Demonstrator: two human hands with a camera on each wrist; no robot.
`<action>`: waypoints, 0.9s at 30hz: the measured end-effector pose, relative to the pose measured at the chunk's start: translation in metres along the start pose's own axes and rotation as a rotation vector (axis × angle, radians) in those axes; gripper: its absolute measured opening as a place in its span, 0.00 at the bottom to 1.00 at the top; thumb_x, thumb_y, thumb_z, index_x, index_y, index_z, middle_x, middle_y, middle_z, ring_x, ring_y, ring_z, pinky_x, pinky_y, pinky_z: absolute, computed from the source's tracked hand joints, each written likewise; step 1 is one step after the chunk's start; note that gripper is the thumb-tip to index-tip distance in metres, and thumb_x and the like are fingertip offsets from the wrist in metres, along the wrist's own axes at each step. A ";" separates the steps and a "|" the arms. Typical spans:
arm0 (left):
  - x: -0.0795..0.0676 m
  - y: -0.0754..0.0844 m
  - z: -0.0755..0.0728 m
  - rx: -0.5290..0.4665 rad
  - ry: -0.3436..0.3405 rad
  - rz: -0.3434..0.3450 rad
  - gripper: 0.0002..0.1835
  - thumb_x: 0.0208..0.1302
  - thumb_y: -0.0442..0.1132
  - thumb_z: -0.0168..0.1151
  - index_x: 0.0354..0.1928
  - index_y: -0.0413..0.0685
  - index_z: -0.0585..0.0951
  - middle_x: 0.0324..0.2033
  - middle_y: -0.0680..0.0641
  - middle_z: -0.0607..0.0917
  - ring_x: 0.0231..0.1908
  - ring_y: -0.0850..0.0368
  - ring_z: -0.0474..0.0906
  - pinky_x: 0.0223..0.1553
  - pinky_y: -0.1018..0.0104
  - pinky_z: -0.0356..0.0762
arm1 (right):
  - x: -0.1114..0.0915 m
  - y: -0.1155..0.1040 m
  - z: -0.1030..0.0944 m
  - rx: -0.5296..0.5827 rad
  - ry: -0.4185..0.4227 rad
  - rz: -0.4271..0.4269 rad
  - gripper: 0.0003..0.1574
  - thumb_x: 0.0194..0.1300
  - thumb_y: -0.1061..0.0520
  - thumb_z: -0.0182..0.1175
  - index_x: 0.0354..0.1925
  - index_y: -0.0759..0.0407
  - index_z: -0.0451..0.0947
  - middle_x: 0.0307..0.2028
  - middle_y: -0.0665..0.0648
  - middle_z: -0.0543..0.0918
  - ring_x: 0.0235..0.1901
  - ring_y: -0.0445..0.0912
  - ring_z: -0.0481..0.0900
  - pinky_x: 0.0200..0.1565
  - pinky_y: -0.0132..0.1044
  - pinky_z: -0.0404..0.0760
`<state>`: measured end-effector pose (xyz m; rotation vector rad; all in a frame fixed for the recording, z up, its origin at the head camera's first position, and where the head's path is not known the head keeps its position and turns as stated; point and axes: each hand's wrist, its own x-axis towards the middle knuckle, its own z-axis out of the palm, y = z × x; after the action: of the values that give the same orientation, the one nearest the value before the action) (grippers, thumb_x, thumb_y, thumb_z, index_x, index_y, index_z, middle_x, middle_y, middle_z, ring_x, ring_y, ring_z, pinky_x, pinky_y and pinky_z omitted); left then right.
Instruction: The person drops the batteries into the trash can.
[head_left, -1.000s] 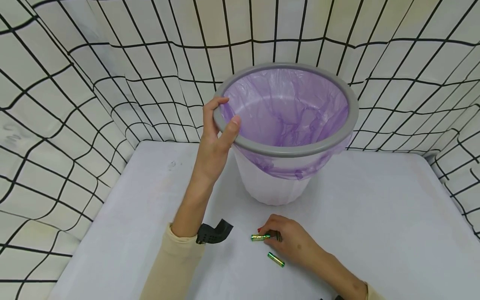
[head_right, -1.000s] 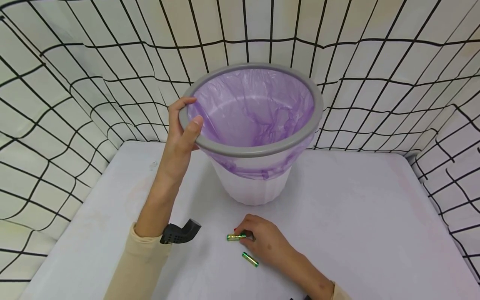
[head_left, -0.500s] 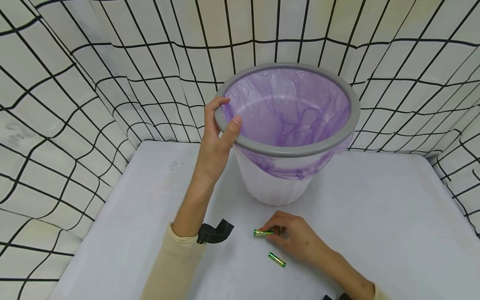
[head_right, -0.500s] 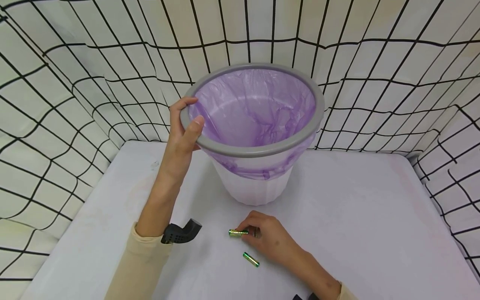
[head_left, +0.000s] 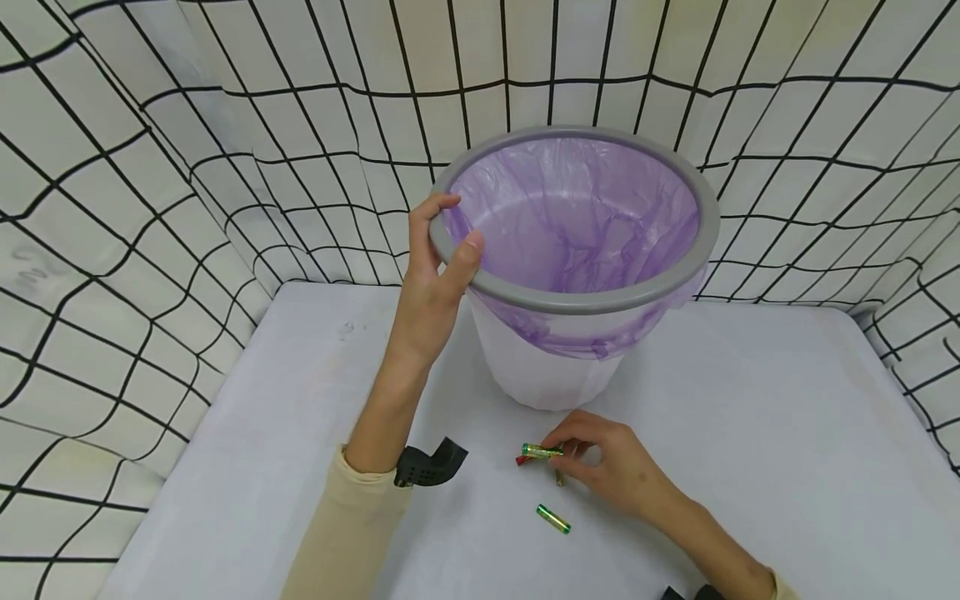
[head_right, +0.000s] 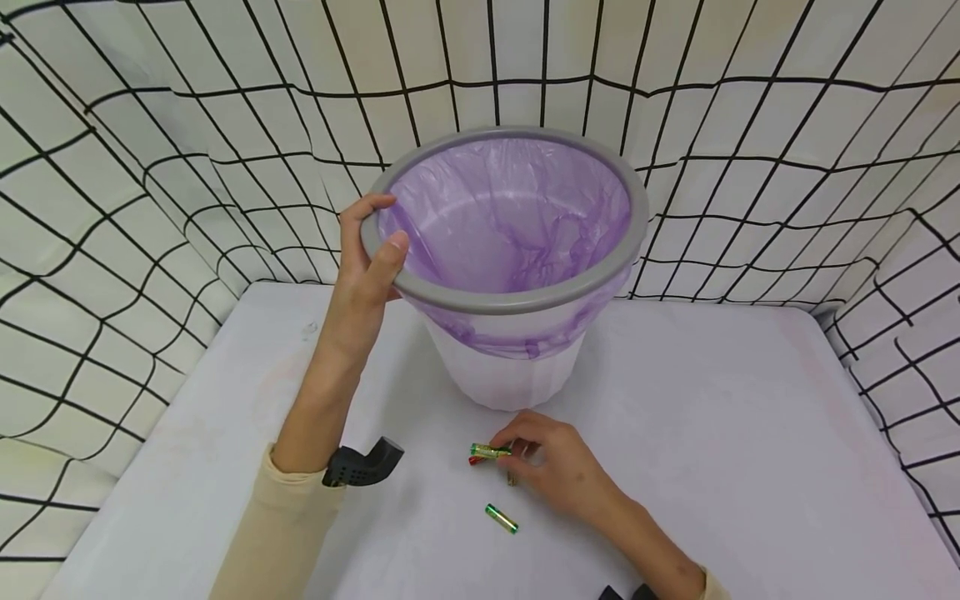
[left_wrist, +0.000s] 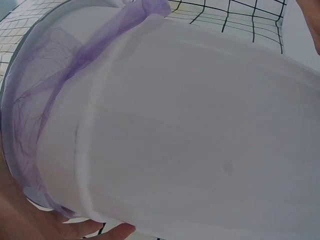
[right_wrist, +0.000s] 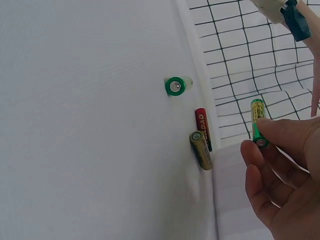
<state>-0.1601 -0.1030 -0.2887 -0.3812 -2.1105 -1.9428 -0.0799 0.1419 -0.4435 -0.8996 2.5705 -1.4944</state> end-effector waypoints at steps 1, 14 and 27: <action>0.000 0.000 0.000 -0.001 0.001 -0.003 0.32 0.67 0.61 0.58 0.71 0.72 0.62 0.74 0.50 0.65 0.65 0.54 0.70 0.64 0.45 0.74 | 0.000 0.000 -0.002 0.002 0.004 0.001 0.18 0.59 0.66 0.74 0.44 0.45 0.88 0.39 0.42 0.87 0.36 0.34 0.81 0.42 0.30 0.84; 0.000 0.000 0.001 -0.015 0.000 0.002 0.33 0.67 0.60 0.58 0.72 0.69 0.62 0.75 0.51 0.64 0.66 0.53 0.69 0.64 0.45 0.74 | -0.004 -0.001 -0.019 0.003 0.056 -0.022 0.18 0.61 0.65 0.74 0.45 0.45 0.87 0.40 0.44 0.87 0.36 0.37 0.82 0.41 0.30 0.85; 0.001 -0.001 0.002 -0.032 0.001 0.006 0.32 0.67 0.59 0.58 0.71 0.69 0.62 0.75 0.52 0.63 0.66 0.54 0.70 0.63 0.46 0.74 | -0.011 0.003 -0.036 -0.017 0.093 0.017 0.17 0.63 0.62 0.73 0.46 0.43 0.87 0.40 0.42 0.86 0.37 0.37 0.82 0.43 0.30 0.85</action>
<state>-0.1611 -0.1015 -0.2894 -0.3925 -2.0774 -1.9756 -0.0834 0.1764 -0.4294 -0.8277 2.6520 -1.5479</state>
